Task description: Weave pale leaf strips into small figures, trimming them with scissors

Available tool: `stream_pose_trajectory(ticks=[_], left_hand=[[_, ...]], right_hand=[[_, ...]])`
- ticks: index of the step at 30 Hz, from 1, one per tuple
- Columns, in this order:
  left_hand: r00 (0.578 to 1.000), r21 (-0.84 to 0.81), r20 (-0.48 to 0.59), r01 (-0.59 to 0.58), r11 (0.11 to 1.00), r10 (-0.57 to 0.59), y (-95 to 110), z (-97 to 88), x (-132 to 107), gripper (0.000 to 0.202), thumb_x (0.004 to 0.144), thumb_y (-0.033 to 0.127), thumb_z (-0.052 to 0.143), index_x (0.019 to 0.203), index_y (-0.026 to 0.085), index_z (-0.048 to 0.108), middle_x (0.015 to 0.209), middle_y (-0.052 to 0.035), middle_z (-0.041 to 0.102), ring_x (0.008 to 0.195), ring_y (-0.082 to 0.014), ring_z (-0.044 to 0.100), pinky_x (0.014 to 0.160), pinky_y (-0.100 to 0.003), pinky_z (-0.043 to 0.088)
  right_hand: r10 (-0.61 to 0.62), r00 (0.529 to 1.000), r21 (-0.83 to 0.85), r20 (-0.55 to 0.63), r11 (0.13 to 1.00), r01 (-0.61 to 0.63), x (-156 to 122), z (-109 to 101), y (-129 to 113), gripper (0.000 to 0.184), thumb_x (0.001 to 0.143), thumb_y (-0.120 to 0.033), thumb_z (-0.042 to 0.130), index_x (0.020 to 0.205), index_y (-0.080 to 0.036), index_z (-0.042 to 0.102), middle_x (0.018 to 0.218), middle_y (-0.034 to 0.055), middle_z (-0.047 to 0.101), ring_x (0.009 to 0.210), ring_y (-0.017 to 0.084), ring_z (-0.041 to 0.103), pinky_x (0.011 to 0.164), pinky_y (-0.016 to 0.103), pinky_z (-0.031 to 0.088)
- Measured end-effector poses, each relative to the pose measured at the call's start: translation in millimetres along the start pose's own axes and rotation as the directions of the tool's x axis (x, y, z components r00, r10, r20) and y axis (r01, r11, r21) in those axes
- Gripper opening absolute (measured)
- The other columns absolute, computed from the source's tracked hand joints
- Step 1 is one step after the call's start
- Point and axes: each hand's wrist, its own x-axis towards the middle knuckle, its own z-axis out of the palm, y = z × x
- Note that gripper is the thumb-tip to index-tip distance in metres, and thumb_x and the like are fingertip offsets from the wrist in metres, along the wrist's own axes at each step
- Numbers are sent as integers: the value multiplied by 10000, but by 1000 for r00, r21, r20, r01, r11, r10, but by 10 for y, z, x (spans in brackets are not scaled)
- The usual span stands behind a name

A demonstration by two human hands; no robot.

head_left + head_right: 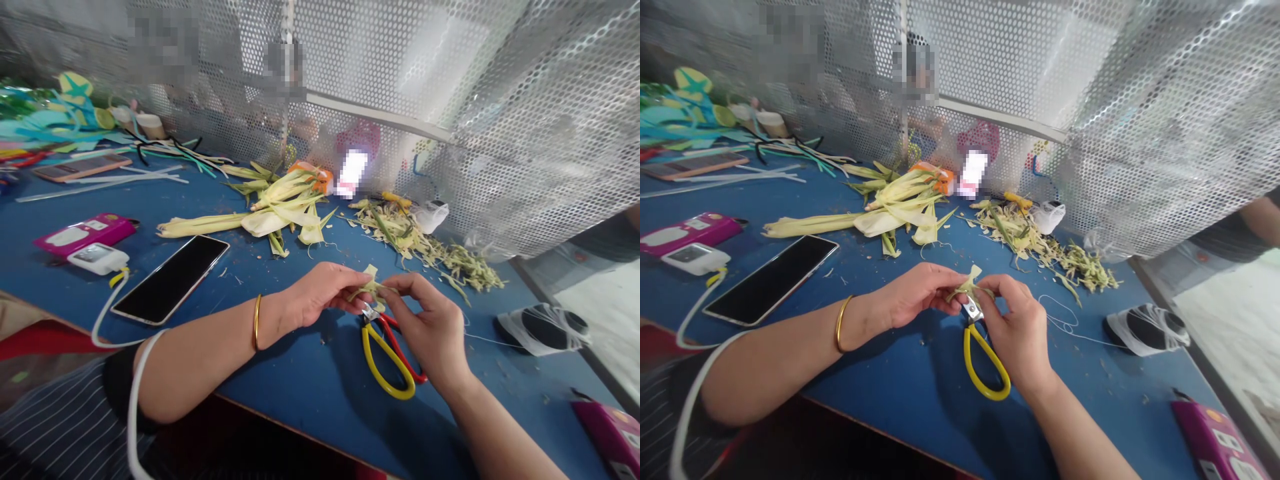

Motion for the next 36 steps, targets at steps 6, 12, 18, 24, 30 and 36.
stream_pose_trajectory(ticks=[6, 12, 18, 24, 30, 36], left_hand=[[999, 23, -48, 2, 1000, -1, -25, 21, -6, 227, 734, 344, 757, 747, 119, 725, 699, -36, 668, 589, -93, 587, 634, -248, 502], [996, 263, 3, -84, 961, 86, -78, 38, -4, 163, 715, 287, 761, 722, 133, 709, 623, -22, 660, 563, -104, 591, 593, -241, 490], [998, 439, 59, -28, 898, 3, -88, 75, -28, 106, 730, 197, 698, 647, 139, 670, 602, -11, 652, 554, -101, 598, 572, -221, 489], [998, 466, 28, 39, 884, -59, -99, 104, -23, 110, 716, 178, 707, 622, 142, 661, 548, 8, 619, 529, -98, 594, 545, -204, 478], [991, 405, 90, 53, 913, -97, -135, 71, -6, 141, 699, 229, 751, 630, 131, 676, 612, -12, 657, 545, -98, 600, 594, -230, 514], [982, 337, 179, 1, 941, -65, -120, 70, -28, 172, 718, 307, 772, 774, 145, 755, 660, -10, 677, 607, -95, 612, 632, -218, 520]], right_hand=[[-129, 991, 18, 24, 992, 128, 35, -13, -43, 121, 916, -230, 586, 841, -234, 680, 834, 16, 692, 812, 184, 635, 815, 346, 457], [-24, 995, 96, 100, 995, 15, 125, -158, -18, 138, 886, -322, 632, 842, -227, 722, 839, 35, 662, 808, 186, 616, 758, 320, 463], [154, 880, 172, 450, 952, -255, 157, -120, -36, 211, 833, -391, 649, 719, -217, 683, 691, -1, 644, 661, 151, 545, 620, 276, 421], [286, 744, 140, 604, 881, -452, 241, -114, -87, 214, 796, -387, 629, 716, -196, 681, 639, 7, 673, 599, 141, 542, 570, 265, 404], [260, 668, 146, 697, 861, -488, 296, -107, -71, 221, 772, -380, 648, 674, -182, 639, 599, -9, 620, 554, 118, 510, 532, 247, 376], [262, 854, 331, 450, 839, -432, 307, -37, -106, 247, 828, -409, 616, 711, -199, 559, 583, -42, 545, 521, 102, 470, 489, 233, 369]])
